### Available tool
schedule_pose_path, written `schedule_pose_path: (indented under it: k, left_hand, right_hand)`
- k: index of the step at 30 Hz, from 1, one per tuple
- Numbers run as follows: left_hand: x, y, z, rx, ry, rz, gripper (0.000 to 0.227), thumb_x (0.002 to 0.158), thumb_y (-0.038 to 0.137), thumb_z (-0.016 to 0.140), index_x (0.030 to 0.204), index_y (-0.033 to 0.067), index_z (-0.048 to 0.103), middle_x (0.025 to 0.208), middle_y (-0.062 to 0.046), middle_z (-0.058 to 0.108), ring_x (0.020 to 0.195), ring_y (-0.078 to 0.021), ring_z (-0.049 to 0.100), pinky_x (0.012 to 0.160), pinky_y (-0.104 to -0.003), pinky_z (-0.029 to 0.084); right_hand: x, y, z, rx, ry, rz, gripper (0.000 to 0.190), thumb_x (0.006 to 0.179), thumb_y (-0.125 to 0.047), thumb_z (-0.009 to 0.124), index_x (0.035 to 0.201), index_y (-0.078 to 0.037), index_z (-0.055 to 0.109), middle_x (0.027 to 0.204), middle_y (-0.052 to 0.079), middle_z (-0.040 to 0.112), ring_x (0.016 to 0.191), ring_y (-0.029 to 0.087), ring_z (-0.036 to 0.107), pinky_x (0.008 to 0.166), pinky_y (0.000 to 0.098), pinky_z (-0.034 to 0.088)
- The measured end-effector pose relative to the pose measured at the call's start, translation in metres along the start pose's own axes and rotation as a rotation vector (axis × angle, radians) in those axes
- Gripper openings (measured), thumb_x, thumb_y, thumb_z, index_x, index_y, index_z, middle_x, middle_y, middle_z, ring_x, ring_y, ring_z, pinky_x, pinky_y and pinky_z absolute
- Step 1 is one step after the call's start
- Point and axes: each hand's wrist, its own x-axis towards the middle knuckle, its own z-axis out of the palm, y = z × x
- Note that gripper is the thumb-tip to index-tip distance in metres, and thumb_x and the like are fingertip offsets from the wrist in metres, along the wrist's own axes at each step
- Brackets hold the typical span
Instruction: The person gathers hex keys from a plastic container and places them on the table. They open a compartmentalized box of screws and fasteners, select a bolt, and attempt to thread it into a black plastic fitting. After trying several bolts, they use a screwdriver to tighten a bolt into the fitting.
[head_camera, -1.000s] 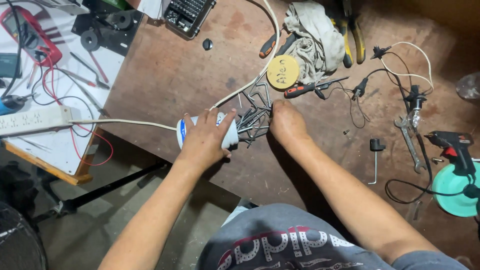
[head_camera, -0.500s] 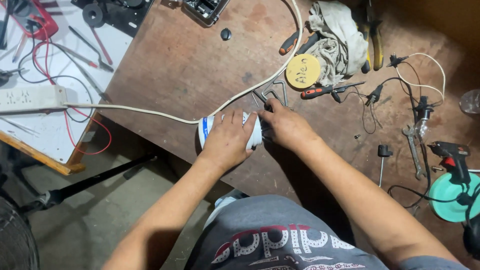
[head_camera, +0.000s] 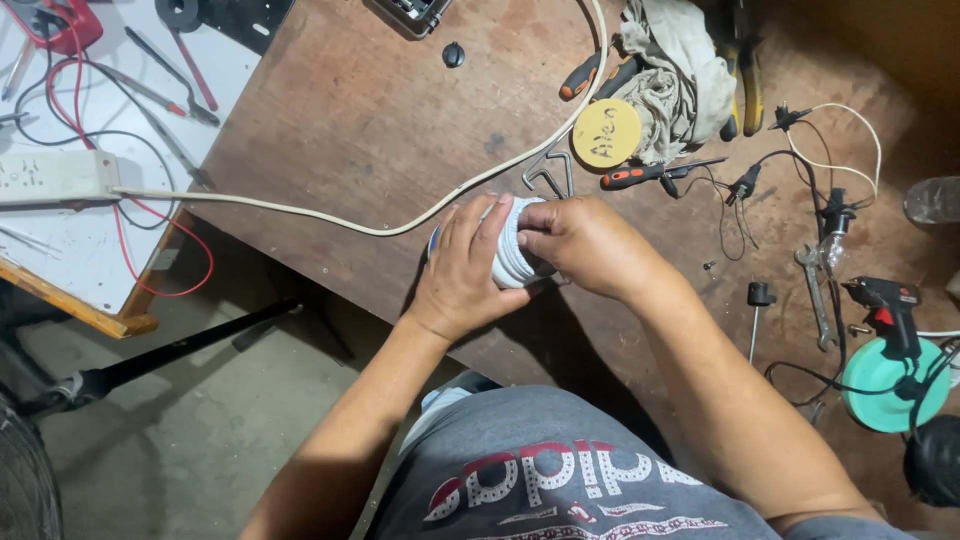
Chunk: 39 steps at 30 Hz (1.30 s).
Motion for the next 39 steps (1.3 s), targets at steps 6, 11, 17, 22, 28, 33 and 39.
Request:
schedule_pose_path:
  k: [6,11,17,22,28,33,39]
  left_hand:
    - [-0.045,-0.023,0.013,-0.243,0.199,-0.187,0.133,0.072,0.044,0.114,0.179,0.006,0.044,0.176,-0.028,0.051,0.162,-0.0486,0.059,0.138,-0.058,0.048]
    - [-0.067,-0.015,-0.013,-0.228,0.143,-0.226,0.133,0.076,0.039,0.113,0.18,0.0018,0.04,0.179,-0.033,0.049,0.163,-0.0523,0.056,0.136,-0.062,0.049]
    - [-0.062,0.001,-0.045,-0.067,0.129,-0.181,0.125,0.082,0.048,0.111,0.179,0.0008,0.047,0.179,-0.031,0.051,0.163,-0.0511,0.056,0.137,-0.062,0.047]
    - [-0.009,0.018,-0.054,-0.021,0.199,-0.023,0.067,0.109,0.049,0.088,0.161,0.0084,0.072,0.167,-0.019,0.065,0.157,-0.0439,0.066,0.136,-0.063,0.047]
    - [0.1,-0.025,-0.032,-0.158,-0.048,-0.251,0.033,0.114,0.051,0.079,0.143,0.0358,0.08,0.127,0.009,0.086,0.12,-0.02,0.086,0.104,-0.045,0.069]
    - [0.169,-0.066,0.038,0.257,-0.754,-0.077,0.032,0.105,0.037,0.081,0.132,0.021,0.087,0.121,-0.015,0.087,0.112,-0.0428,0.081,0.09,-0.061,0.064]
    - [0.196,-0.089,0.134,0.615,-1.016,-0.07,0.037,0.099,0.037,0.092,0.133,0.0231,0.087,0.131,-0.002,0.086,0.121,-0.0317,0.084,0.092,-0.047,0.069]
  right_hand:
    - [-0.04,-0.066,-0.075,0.363,0.263,-0.076,0.028,0.116,-0.007,0.07,0.14,0.004,0.079,0.116,0.021,0.087,0.081,0.021,0.084,0.058,0.0296,0.068]
    - [0.037,0.036,-0.035,-0.292,0.286,0.29,0.048,0.107,-0.046,0.085,0.132,-0.005,0.086,0.097,0.021,0.084,0.091,0.036,0.081,0.071,0.0497,0.064]
    - [0.081,0.082,0.003,-0.483,0.307,0.394,0.061,0.106,-0.064,0.085,0.126,-0.006,0.082,0.118,0.021,0.086,0.123,0.047,0.083,0.1,0.064,0.066]
    - [0.098,0.106,-0.003,-0.387,0.226,0.399,0.049,0.102,-0.054,0.085,0.118,-0.008,0.094,0.113,0.026,0.088,0.12,0.052,0.083,0.096,0.065,0.068]
    - [0.08,0.066,0.011,-0.488,0.244,0.326,0.059,0.103,-0.051,0.083,0.123,0.004,0.088,0.116,0.033,0.085,0.124,0.056,0.081,0.101,0.0697,0.065]
    - [0.09,0.09,0.023,-0.617,0.12,0.364,0.048,0.108,-0.044,0.079,0.125,0.001,0.082,0.121,0.028,0.084,0.114,0.053,0.079,0.093,0.0627,0.065]
    - [0.026,0.097,0.008,-0.323,0.205,0.425,0.035,0.12,-0.038,0.057,0.128,-0.005,0.068,0.126,0.03,0.079,0.118,0.06,0.073,0.092,0.0695,0.056]
